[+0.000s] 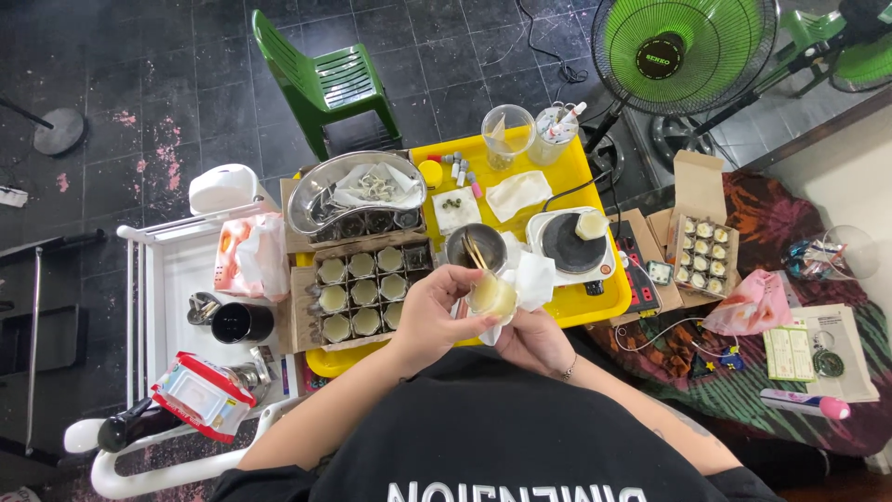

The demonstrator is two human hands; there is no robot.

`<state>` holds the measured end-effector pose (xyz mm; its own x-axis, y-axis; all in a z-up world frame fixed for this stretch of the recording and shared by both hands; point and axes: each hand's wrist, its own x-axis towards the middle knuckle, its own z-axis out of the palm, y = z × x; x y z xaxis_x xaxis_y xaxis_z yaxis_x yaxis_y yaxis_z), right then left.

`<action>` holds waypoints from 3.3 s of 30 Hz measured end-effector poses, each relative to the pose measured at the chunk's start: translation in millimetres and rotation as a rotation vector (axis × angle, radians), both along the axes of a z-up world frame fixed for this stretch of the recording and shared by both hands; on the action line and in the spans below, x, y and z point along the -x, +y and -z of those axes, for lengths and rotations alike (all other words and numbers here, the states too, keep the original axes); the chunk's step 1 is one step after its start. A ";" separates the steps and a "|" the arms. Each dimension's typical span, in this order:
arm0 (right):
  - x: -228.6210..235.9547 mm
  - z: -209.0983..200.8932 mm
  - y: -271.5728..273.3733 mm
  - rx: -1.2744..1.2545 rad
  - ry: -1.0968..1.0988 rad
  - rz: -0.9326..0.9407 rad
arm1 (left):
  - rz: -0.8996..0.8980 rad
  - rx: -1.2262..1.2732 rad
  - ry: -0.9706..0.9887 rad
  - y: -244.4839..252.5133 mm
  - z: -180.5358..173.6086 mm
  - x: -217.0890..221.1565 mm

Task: The person is cleaning and preparing small round candles by wiping them with a cloth and adjusting wicks with tweezers.

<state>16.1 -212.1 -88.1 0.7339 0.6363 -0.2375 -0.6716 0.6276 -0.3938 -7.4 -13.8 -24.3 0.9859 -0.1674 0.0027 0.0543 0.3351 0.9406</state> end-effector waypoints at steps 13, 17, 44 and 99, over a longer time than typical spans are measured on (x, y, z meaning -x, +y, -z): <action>3.1 6.9 -2.4 0.049 -0.072 -0.017 | 0.030 0.028 0.036 4.1 -4.0 6.6; 2.4 -3.2 1.1 0.049 0.013 -0.003 | 0.018 -0.129 -0.063 8.5 -11.0 8.1; 0.5 -10.1 7.1 0.392 0.049 0.096 | -0.334 -0.930 -0.478 10.5 -13.1 14.3; 6.3 10.9 -158.3 0.657 0.232 0.463 | -0.089 -0.913 -0.346 -114.7 119.2 -161.9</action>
